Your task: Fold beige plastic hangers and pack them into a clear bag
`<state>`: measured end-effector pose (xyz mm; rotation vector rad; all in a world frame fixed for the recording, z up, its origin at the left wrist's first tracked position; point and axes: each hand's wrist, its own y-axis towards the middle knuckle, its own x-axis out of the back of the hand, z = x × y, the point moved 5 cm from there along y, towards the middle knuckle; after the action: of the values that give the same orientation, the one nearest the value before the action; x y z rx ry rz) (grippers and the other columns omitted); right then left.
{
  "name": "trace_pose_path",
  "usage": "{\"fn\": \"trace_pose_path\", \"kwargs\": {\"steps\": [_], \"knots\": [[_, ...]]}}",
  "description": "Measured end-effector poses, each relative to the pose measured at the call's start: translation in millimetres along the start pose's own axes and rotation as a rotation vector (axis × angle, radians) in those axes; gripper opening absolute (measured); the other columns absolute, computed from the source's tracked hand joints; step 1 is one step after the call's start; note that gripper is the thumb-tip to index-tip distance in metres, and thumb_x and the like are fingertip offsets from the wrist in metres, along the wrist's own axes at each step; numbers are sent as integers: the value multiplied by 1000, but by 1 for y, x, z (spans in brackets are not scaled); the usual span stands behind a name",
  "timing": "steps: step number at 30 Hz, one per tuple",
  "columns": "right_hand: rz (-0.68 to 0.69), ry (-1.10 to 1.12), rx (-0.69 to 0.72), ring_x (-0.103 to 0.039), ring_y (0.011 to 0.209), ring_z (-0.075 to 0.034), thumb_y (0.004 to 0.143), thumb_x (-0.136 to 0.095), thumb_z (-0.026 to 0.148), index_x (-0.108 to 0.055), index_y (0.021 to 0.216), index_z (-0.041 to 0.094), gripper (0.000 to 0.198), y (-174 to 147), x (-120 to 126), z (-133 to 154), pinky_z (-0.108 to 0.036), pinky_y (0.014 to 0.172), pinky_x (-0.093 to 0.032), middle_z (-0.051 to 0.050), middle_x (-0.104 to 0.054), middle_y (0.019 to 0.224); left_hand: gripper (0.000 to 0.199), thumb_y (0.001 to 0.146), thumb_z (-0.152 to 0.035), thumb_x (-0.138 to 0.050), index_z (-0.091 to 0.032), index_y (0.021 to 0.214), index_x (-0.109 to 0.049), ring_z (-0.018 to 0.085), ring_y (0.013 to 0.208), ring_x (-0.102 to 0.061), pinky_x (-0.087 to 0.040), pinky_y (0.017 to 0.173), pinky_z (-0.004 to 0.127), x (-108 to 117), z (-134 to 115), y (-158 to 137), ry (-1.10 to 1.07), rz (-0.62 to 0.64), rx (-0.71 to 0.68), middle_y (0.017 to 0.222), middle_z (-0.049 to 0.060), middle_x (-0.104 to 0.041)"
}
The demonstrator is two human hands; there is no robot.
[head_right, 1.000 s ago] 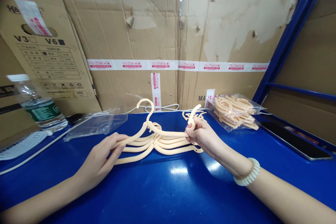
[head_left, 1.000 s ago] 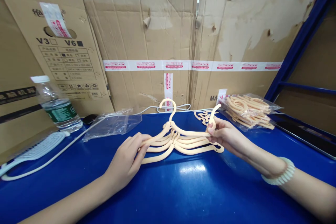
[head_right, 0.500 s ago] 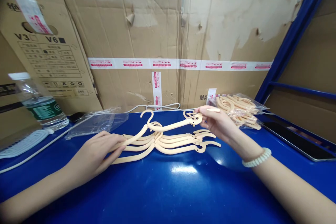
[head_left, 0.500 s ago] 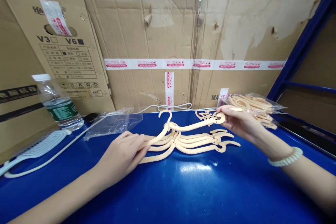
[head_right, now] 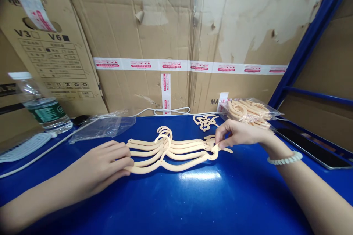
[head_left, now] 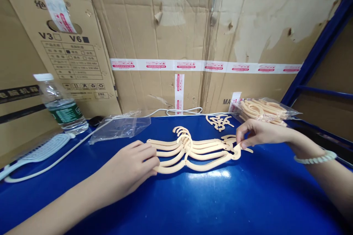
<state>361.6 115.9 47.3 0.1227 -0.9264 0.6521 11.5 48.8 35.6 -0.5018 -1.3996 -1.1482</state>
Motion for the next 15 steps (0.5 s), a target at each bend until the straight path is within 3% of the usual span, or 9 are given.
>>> {"fn": "trace_pose_path", "kwargs": {"steps": [6, 15], "knots": [[57, -75, -70, -61, 61, -17, 74, -72, 37, -73, 75, 18, 19, -2, -4, -3, -29, 58, -45, -3, -70, 67, 17, 96, -16, -43, -21, 84, -55, 18, 65, -56, -37, 61, 30, -4, -8, 1, -28, 26, -15, 78, 0, -63], [-26, -160, -139, -63, 61, -19, 73, -70, 35, -69, 70, 19, 16, 3, -7, -1, -28, 54, -44, -3, -70, 64, 25, 94, -9, -38, -21, 77, -52, 16, 62, -55, -39, 57, 26, -11, 2, 0, -40, -44, 81, 72, 0, -61]]}}
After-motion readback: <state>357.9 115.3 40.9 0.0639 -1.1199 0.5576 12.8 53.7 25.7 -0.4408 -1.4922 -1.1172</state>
